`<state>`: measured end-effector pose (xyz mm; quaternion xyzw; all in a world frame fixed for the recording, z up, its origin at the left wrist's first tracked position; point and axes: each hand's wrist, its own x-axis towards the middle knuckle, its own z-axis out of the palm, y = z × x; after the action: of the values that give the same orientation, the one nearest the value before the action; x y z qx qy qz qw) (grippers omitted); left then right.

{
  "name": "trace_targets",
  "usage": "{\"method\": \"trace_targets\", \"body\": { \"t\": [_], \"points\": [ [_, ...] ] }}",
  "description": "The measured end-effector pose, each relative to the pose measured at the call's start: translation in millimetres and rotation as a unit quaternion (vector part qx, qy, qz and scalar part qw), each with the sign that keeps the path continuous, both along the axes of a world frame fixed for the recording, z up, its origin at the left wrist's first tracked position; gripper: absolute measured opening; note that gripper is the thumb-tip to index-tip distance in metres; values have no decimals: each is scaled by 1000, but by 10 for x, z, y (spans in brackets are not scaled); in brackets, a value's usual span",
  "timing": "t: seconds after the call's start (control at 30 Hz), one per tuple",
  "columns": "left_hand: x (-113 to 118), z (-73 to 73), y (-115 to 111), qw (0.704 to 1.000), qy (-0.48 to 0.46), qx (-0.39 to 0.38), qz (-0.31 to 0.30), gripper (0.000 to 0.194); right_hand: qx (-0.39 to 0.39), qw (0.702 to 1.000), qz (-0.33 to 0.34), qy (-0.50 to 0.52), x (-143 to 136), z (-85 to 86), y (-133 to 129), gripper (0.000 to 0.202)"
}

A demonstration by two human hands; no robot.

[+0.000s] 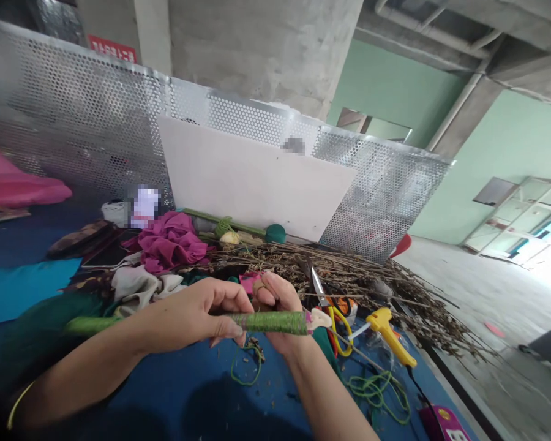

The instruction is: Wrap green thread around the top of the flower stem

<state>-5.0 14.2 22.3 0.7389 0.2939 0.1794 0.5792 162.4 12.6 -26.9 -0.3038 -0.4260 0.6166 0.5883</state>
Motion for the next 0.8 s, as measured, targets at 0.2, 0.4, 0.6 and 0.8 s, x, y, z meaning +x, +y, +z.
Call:
{"method": "trace_targets", "body": {
  "t": [0.2, 0.4, 0.6, 0.8],
  "points": [
    [116, -121, 5, 999, 16, -40, -20, 22, 13, 997, 63, -46, 115, -70, 103, 36],
    [192, -239, 19, 995, 20, -85, -56, 23, 109, 986, 74, -101, 151, -85, 61, 35],
    [245, -224, -5, 997, 37, -48, -38, 13, 216, 959, 67, -173, 244, 76, 73, 39],
    [333, -214, -86, 996, 70, 38, 33, 15, 300, 883, 80, -353, 546, 352, -54, 31]
  ]
}}
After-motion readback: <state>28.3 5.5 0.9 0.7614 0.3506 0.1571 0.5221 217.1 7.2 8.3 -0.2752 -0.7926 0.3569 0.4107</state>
